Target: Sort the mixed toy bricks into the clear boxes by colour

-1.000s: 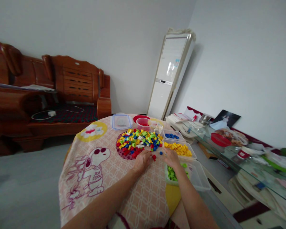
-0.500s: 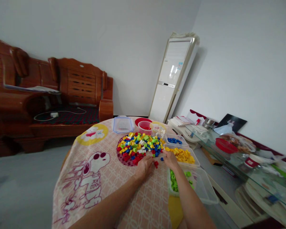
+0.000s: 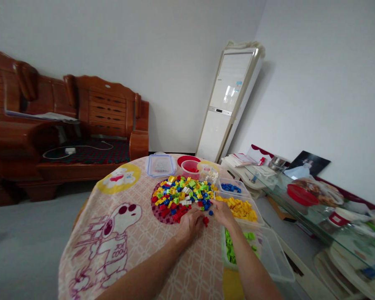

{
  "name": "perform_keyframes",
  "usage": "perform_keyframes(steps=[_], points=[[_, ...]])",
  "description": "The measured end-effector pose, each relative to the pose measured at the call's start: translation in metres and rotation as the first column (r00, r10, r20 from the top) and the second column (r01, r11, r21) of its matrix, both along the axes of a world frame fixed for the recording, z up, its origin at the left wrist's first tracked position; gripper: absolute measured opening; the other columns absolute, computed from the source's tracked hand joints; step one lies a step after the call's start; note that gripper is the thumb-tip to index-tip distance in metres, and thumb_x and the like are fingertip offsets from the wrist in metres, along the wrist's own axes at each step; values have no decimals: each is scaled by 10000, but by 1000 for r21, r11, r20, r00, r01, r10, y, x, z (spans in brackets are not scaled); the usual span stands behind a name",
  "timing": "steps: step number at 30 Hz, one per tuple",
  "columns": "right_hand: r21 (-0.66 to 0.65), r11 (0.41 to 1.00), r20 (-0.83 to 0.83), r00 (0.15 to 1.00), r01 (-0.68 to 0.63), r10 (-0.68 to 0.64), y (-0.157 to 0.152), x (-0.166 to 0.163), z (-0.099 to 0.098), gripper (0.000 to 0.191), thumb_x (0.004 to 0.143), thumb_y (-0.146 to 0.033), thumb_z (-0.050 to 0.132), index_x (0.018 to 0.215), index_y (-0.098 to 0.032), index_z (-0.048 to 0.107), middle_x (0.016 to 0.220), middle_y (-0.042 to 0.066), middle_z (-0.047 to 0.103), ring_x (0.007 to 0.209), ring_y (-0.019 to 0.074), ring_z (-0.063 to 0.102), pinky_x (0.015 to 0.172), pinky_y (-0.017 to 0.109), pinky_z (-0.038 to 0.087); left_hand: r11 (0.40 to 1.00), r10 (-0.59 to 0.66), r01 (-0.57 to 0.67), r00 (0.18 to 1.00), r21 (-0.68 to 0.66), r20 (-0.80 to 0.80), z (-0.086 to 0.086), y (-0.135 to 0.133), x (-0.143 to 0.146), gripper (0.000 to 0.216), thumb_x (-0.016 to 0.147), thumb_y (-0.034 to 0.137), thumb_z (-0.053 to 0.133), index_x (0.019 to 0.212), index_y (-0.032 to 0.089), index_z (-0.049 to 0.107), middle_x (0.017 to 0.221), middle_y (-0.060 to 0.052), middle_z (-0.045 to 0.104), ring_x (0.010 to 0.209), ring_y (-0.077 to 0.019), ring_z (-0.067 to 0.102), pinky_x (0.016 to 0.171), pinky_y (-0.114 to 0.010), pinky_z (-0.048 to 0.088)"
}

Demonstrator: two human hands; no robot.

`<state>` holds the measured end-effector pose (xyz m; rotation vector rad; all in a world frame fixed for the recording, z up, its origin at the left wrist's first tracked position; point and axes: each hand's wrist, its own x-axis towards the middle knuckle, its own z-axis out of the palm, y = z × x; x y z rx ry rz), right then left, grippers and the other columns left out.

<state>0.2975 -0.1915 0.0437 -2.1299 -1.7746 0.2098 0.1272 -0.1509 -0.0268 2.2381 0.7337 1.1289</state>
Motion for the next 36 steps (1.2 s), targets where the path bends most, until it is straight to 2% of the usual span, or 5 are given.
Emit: perform_keyframes(steps=[8, 16, 24, 30, 36], points=[[150, 987, 103, 993, 49, -65, -11, -15, 3, 446, 874, -156, 476, 1291, -111, 628, 1208, 166, 691, 1132, 253, 625, 1011, 359, 428, 980, 159, -142, 980, -141, 122, 12, 19, 0, 311, 759, 27, 475, 858, 182, 726, 874, -38, 737, 841, -164, 668, 793, -264, 505], [494, 868, -33, 999, 45, -33, 11, -75, -14, 384, 900, -133, 405, 1173, -155, 673, 1183, 128, 684, 1127, 231, 590, 998, 377, 440, 979, 200, -186, 955, -85, 221, 26, 42, 5, 291, 782, 45, 492, 854, 187, 736, 839, -39, 728, 808, -161, 654, 773, -267, 512], [516, 847, -44, 992, 127, -123, 12, -63, -30, 390, 890, -145, 416, 1186, -135, 671, 1199, 150, 677, 1142, 251, 581, 1015, 411, 428, 977, 209, -189, 942, -100, 263, 20, 41, 2, 291, 784, 35, 492, 864, 179, 732, 847, -41, 725, 830, -165, 660, 801, -282, 523], [473, 858, -84, 979, 201, -183, 10, -47, -28, 394, 885, -170, 405, 1165, -102, 674, 1149, 174, 690, 1087, 260, 601, 996, 399, 434, 966, 244, -210, 932, -148, 269, 29, 42, 1, 315, 793, 37, 473, 881, 183, 738, 862, -35, 738, 834, -157, 666, 804, -274, 526], [408, 895, -62, 984, 179, -168, 14, -66, -18, 386, 896, -167, 409, 1177, -149, 672, 1155, 138, 695, 1096, 248, 590, 1026, 393, 381, 953, 282, -240, 925, -182, 255, 34, 45, 0, 292, 814, 75, 482, 872, 193, 743, 874, -34, 742, 849, -164, 669, 825, -288, 529]])
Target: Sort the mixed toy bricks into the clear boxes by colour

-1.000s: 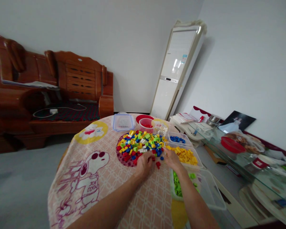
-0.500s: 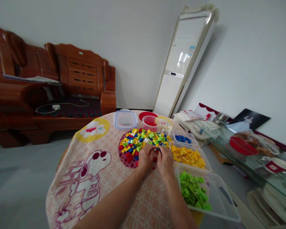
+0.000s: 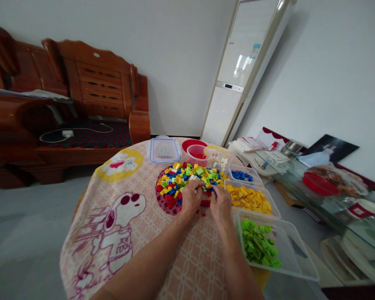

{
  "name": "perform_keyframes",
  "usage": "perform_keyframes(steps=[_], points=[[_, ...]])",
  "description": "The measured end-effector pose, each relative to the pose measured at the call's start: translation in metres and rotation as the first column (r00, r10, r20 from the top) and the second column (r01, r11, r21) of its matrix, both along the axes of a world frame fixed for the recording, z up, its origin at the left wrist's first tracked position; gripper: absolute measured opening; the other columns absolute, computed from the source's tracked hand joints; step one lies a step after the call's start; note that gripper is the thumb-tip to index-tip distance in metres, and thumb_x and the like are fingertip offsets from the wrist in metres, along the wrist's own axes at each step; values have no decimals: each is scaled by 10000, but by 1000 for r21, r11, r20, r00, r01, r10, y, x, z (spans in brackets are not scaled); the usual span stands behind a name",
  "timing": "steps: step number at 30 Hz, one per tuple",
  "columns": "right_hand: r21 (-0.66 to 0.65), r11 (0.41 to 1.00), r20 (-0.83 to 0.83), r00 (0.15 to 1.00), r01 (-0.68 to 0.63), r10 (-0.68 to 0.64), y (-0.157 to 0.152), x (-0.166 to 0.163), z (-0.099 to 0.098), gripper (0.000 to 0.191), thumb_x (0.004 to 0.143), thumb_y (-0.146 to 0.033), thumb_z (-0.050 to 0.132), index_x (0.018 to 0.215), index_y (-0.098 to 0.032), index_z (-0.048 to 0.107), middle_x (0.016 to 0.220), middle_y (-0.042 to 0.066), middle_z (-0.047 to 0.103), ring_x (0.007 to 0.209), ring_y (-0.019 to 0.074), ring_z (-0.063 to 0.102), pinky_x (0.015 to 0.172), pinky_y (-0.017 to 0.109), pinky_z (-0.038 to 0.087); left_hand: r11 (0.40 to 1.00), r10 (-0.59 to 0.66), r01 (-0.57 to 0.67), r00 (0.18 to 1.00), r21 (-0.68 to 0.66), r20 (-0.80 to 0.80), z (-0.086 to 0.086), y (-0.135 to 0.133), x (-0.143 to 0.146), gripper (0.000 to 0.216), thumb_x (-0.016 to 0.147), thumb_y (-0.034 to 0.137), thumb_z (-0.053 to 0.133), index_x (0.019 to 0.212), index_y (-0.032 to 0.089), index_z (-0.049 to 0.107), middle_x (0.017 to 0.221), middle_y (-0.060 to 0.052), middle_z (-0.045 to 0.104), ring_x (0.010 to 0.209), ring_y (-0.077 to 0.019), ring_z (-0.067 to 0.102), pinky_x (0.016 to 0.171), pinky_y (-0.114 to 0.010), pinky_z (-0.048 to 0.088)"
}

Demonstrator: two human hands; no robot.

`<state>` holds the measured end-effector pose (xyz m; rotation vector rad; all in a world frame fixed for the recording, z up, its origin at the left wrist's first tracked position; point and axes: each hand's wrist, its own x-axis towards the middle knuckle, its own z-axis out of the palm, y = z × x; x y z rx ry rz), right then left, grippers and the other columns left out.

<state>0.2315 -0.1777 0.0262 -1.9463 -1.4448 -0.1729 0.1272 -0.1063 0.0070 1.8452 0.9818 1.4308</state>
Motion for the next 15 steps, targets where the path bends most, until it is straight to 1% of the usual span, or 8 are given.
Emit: perform_keyframes(steps=[2, 5, 9, 10, 12, 15], points=[[10, 1000, 14, 1000, 21, -21, 5, -5, 8, 372, 894, -172, 417, 1148, -156, 688, 1136, 132, 703, 1095, 250, 586, 1036, 400, 363, 1000, -7, 7, 1000, -1, 12, 0, 1, 0, 290, 816, 77, 488, 880, 193, 746, 879, -35, 744, 851, -165, 670, 831, -291, 530], [35, 999, -36, 999, 36, -35, 16, 2, 24, 379, 885, -178, 413, 1123, -153, 707, 1106, 128, 717, 1050, 237, 609, 974, 348, 409, 1000, -12, 13, 1000, -21, 24, -1, 3, -2, 289, 810, 75, 498, 882, 192, 752, 882, -33, 748, 845, -161, 673, 833, -284, 530], [3, 982, -179, 967, 186, -183, 28, 27, 39, 395, 883, -228, 413, 1090, -125, 734, 1031, 142, 738, 949, 246, 659, 858, 320, 460, 989, -13, 17, 1000, -144, 28, -2, 10, -5, 288, 783, 76, 505, 856, 188, 760, 817, -18, 744, 769, -150, 673, 772, -265, 537], [-10, 981, -198, 961, 195, -193, 30, 34, 41, 383, 880, -245, 428, 1063, -128, 744, 987, 133, 744, 910, 242, 667, 823, 309, 466, 984, -22, 28, 999, -178, 39, -2, 13, -6, 286, 777, 77, 506, 849, 186, 760, 791, -13, 740, 744, -146, 672, 749, -258, 539], [-40, 984, -220, 959, 172, -177, 32, 42, 39, 345, 866, -262, 461, 991, -146, 761, 887, 104, 745, 825, 221, 671, 750, 284, 467, 973, -41, 58, 996, -222, 82, -2, 20, -8, 282, 762, 79, 504, 837, 177, 758, 740, -7, 730, 698, -138, 668, 699, -242, 536], [-107, 988, -209, 968, 115, -136, 31, 44, 30, 295, 846, -241, 478, 869, -187, 768, 776, 62, 727, 733, 187, 654, 667, 256, 443, 963, -50, 91, 986, -255, 161, -1, 31, -11, 281, 757, 97, 496, 843, 164, 755, 697, -9, 715, 656, -133, 663, 633, -220, 524]])
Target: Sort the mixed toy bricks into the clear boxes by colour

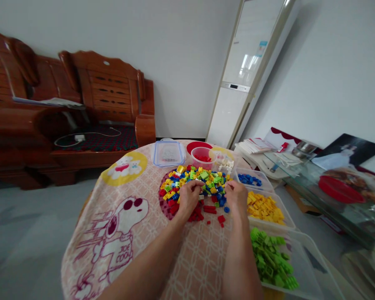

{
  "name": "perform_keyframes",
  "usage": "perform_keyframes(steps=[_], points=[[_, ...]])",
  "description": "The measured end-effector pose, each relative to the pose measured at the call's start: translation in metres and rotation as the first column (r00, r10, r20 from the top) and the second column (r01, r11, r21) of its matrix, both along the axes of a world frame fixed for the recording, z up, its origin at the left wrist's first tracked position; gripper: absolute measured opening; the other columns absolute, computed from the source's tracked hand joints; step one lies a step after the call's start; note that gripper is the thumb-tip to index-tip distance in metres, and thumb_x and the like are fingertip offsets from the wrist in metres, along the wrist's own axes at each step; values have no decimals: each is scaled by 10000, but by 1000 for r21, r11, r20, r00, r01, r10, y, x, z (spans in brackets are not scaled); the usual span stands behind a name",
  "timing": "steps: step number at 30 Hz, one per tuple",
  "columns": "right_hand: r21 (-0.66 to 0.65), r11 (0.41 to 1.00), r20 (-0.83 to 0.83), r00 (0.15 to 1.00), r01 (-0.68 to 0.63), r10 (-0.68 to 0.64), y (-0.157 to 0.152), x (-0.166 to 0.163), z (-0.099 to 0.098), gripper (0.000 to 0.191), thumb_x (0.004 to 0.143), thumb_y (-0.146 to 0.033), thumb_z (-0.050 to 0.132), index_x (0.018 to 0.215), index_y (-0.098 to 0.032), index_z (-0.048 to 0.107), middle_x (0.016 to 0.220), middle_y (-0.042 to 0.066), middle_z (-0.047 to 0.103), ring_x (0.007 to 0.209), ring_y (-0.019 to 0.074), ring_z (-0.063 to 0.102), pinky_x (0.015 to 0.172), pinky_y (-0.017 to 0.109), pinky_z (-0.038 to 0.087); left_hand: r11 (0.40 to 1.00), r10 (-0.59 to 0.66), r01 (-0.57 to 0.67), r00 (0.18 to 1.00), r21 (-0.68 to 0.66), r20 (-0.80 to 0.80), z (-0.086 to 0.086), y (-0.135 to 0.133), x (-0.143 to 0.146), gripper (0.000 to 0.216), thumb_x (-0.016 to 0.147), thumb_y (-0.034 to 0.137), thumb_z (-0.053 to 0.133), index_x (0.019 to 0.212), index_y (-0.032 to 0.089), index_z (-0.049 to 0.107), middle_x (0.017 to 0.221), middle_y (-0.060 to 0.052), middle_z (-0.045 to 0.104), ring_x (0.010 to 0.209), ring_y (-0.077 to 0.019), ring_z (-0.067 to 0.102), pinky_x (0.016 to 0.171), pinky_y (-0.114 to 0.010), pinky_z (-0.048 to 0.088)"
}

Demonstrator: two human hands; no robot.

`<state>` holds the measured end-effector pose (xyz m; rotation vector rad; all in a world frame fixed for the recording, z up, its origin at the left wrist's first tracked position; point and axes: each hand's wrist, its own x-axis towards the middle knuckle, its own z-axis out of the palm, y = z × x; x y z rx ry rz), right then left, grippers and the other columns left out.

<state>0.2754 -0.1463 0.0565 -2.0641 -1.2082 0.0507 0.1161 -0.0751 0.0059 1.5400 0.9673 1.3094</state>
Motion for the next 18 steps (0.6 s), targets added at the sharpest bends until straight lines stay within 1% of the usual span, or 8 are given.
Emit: perform_keyframes(steps=[2, 4, 6, 8, 10, 12, 14, 18], points=[[-69, 997, 45, 999, -22, 25, -1, -2, -6, 272, 830, -212, 490, 772, -208, 755, 717, 48, 708, 690, 173, 636, 641, 251, 423, 1000, 3, -2, 999, -26, 34, 0, 5, -2, 280, 765, 113, 489, 849, 162, 751, 684, -12, 710, 639, -134, 662, 606, -215, 518], [-114, 994, 109, 994, -5, 18, 0, -4, -10, 252, 818, -191, 510, 712, -215, 738, 698, 49, 702, 680, 172, 628, 640, 255, 410, 1000, 8, -8, 1000, -26, 25, 0, 6, -2, 281, 771, 118, 486, 853, 166, 750, 682, -12, 709, 629, -134, 660, 601, -219, 518], [-96, 995, 161, 987, 42, -26, 2, -4, -9, 239, 826, -191, 519, 745, -213, 742, 740, 61, 720, 712, 184, 637, 655, 264, 407, 1000, 25, -24, 999, 13, -25, -2, 6, -1, 280, 773, 111, 493, 858, 173, 752, 702, -16, 715, 648, -138, 664, 621, -228, 522], [-57, 994, 188, 979, 91, -79, 5, -2, -7, 237, 845, -199, 518, 837, -206, 755, 809, 78, 740, 766, 201, 652, 680, 273, 412, 997, 41, -35, 996, 67, -85, -4, 4, 2, 278, 777, 101, 502, 863, 181, 754, 750, -22, 730, 698, -145, 674, 663, -241, 530], [-62, 991, 206, 973, 121, -106, 10, -2, -4, 244, 860, -206, 521, 917, -191, 758, 871, 100, 748, 821, 219, 661, 711, 284, 421, 993, 49, -36, 991, 109, -125, -6, 3, 4, 274, 784, 93, 508, 866, 188, 751, 807, -26, 743, 750, -151, 683, 709, -253, 538], [-112, 986, 229, 969, 122, -94, 16, -5, -2, 244, 871, -225, 535, 955, -174, 758, 918, 125, 744, 874, 238, 664, 741, 298, 431, 990, 54, -34, 987, 137, -148, -6, 2, 5, 272, 785, 85, 510, 862, 192, 748, 842, -25, 749, 768, -152, 684, 740, -263, 543], [-176, 979, 250, 967, 100, -53, 22, -11, -1, 231, 865, -233, 556, 952, -175, 762, 936, 133, 740, 909, 249, 664, 757, 308, 439, 988, 59, -34, 985, 152, -160, -5, 2, 6, 278, 780, 74, 509, 861, 195, 746, 855, -21, 751, 766, -150, 683, 758, -268, 546], [-269, 961, 254, 967, 63, 7, 33, -17, -5, 209, 800, -167, 577, 844, -207, 778, 911, 116, 744, 925, 251, 668, 770, 313, 451, 987, 64, -37, 983, 155, -173, -4, 1, 5, 298, 773, 58, 503, 867, 199, 748, 849, -16, 750, 769, -151, 683, 778, -276, 548]])
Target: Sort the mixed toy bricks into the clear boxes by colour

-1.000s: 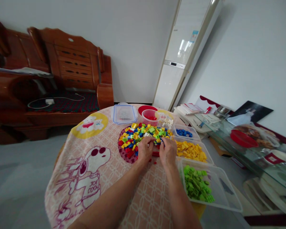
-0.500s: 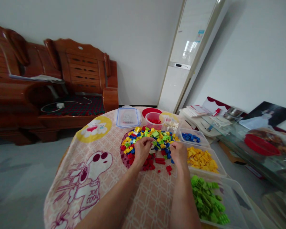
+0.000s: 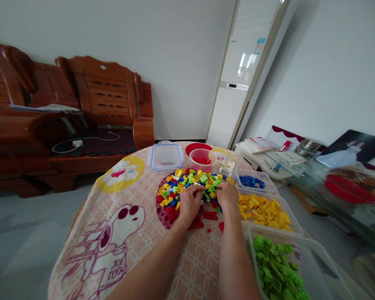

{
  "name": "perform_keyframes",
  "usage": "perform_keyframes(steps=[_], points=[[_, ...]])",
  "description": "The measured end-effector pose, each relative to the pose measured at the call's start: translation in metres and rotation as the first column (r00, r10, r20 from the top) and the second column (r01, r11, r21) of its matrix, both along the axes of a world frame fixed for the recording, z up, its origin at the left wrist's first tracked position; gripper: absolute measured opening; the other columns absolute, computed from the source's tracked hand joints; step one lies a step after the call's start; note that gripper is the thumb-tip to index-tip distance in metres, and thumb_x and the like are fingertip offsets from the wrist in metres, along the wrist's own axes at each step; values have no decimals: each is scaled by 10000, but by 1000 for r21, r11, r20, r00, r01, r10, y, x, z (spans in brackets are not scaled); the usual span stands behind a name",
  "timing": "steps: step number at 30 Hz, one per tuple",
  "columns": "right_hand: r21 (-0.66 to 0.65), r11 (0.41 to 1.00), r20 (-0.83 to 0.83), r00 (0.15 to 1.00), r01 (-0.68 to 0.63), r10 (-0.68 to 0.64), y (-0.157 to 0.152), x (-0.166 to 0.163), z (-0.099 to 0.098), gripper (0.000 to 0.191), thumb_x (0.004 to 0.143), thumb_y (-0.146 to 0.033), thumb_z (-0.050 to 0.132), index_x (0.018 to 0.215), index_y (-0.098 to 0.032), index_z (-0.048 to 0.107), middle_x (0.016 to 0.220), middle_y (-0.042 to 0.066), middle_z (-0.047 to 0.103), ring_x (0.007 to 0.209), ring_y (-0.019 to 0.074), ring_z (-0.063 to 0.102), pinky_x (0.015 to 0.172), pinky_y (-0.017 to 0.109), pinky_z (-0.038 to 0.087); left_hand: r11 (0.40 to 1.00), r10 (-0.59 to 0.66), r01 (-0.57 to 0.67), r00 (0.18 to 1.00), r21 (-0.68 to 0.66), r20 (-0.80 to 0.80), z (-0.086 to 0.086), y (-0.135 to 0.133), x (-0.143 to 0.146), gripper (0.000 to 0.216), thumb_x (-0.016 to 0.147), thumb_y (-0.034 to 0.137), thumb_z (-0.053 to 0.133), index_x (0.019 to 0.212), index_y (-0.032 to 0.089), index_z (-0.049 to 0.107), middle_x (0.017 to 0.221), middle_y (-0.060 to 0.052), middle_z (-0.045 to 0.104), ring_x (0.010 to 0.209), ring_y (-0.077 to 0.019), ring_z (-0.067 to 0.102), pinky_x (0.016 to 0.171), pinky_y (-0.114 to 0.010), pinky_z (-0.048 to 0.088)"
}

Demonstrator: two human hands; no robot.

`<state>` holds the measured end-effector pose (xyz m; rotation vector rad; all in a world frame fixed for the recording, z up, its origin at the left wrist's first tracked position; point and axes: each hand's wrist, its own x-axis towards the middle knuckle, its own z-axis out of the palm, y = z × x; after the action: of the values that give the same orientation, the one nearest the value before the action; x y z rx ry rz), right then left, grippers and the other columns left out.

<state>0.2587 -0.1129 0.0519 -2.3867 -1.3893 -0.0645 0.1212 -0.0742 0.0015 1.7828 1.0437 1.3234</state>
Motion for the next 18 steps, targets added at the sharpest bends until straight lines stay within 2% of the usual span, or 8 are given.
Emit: perform_keyframes(steps=[3, 8, 11, 15, 18], points=[[34, 999, -54, 998, -28, 30, 3, 8, -7, 230, 773, -158, 575, 845, -208, 788, 915, 114, 749, 928, 253, 674, 804, 323, 467, 1000, -8, 8, 1000, -10, 5, 1, -1, 0, 303, 772, 56, 498, 867, 198, 748, 827, -16, 747, 759, -151, 680, 766, -275, 550], [244, 970, -197, 979, -3, 52, 2, 29, -19, 300, 816, -211, 521, 962, -184, 783, 868, 94, 750, 862, 232, 685, 800, 320, 492, 999, -19, 21, 999, -44, 41, 0, -3, 1, 292, 772, 74, 495, 866, 191, 746, 798, -14, 738, 723, -141, 674, 707, -252, 540], [326, 945, -253, 965, 23, 63, -1, 34, -16, 343, 840, -229, 484, 1012, -158, 772, 831, 93, 742, 818, 224, 686, 759, 301, 493, 995, -14, 22, 996, -93, 87, -1, -3, 2, 285, 777, 89, 492, 861, 188, 746, 761, -12, 726, 685, -136, 668, 660, -239, 529], [344, 938, -259, 964, 30, 64, -8, 31, -1, 339, 853, -237, 475, 986, -160, 777, 842, 92, 745, 794, 206, 681, 705, 265, 474, 991, 18, 7, 983, -134, 185, 3, 0, -1, 269, 799, 125, 484, 879, 176, 737, 696, -10, 701, 644, -136, 660, 619, -230, 522], [282, 959, -241, 967, -14, 85, -12, 25, 7, 277, 848, -253, 512, 851, -189, 781, 766, 68, 733, 743, 190, 666, 651, 248, 446, 990, 140, -138, 976, -23, 169, 13, 10, -15, 263, 822, 158, 486, 902, 182, 736, 764, -21, 717, 713, -151, 669, 692, -253, 535]])
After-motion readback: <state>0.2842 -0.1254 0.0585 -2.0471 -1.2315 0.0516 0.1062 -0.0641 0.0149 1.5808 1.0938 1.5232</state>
